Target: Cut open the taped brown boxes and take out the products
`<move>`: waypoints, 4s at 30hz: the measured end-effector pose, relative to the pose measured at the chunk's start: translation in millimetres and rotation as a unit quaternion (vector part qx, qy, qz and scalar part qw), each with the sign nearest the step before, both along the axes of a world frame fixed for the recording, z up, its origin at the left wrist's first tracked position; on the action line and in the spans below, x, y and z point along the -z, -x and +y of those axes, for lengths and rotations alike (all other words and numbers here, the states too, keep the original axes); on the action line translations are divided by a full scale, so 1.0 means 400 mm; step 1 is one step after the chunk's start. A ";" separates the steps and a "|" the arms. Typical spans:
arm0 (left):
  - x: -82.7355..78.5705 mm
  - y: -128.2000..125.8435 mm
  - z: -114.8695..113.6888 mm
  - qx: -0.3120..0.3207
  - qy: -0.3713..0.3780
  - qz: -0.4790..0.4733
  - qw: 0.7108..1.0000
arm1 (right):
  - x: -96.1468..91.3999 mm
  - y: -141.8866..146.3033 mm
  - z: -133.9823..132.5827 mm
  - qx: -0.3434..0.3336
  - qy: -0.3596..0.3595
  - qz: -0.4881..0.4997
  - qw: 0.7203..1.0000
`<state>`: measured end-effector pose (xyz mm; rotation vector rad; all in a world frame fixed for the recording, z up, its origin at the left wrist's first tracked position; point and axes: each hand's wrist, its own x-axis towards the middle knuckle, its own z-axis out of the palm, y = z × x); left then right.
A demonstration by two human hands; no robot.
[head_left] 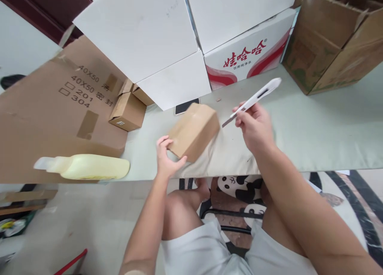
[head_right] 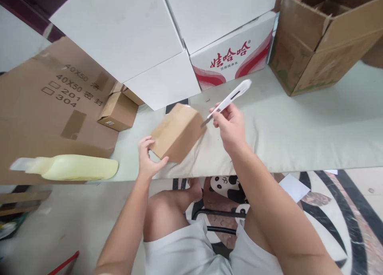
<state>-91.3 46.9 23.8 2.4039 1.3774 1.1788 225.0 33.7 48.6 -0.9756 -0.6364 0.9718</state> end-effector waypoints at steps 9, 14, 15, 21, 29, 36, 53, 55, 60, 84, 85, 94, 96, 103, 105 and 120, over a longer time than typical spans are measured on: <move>0.066 -0.210 -0.002 0.267 0.077 -0.123 0.953 | -0.125 -0.022 -0.101 0.075 -0.125 -0.110 0.983; 0.086 -0.207 -0.015 0.274 0.116 -0.174 0.939 | -0.128 0.011 -0.094 0.028 -0.099 -0.138 0.985; 0.090 -0.205 -0.014 0.270 0.129 -0.187 0.936 | -0.125 0.021 -0.094 0.016 -0.088 -0.142 0.986; 0.093 -0.217 -0.017 0.228 0.189 -0.244 0.923 | -0.096 0.071 -0.120 -0.042 -0.063 -0.207 0.975; 0.083 -0.237 -0.039 0.226 0.130 -0.278 0.924 | -0.065 0.072 -0.142 -0.036 -0.086 -0.232 0.968; 0.096 -0.247 -0.047 0.217 0.091 -0.270 0.934 | -0.060 0.066 -0.137 -0.011 -0.103 -0.248 0.963; 0.102 -0.236 -0.041 0.209 0.105 -0.250 0.940 | -0.075 0.070 -0.147 0.016 -0.126 -0.222 0.967; 0.098 -0.229 -0.041 0.210 0.132 -0.245 0.937 | -0.075 0.053 -0.131 0.094 -0.147 -0.179 0.968; 0.097 -0.220 -0.040 0.210 0.212 -0.260 0.918 | -0.078 -0.020 -0.108 0.281 -0.162 -0.088 0.942; 0.081 -0.178 0.022 0.115 0.235 -0.520 0.813 | -0.022 -0.034 -0.100 0.087 -0.016 -0.019 0.996; 0.082 -0.179 0.022 0.115 0.232 -0.517 0.816 | -0.023 -0.029 -0.102 0.085 -0.020 -0.038 0.995; 0.083 -0.179 0.014 0.137 0.241 -0.505 0.818 | -0.051 0.012 -0.131 0.081 -0.050 -0.191 0.977; 0.081 -0.177 0.011 0.146 0.262 -0.504 0.810 | -0.050 0.011 -0.130 0.083 -0.051 -0.197 0.976; 0.073 -0.173 0.005 0.164 0.289 -0.513 0.791 | -0.048 0.001 -0.121 0.096 -0.049 -0.198 0.974; 0.073 -0.173 0.006 0.168 0.288 -0.512 0.791 | -0.051 0.001 -0.125 0.095 -0.034 -0.193 0.976; 0.064 -0.182 0.008 0.165 0.290 -0.511 0.792 | -0.055 0.006 -0.133 0.080 -0.025 -0.191 0.978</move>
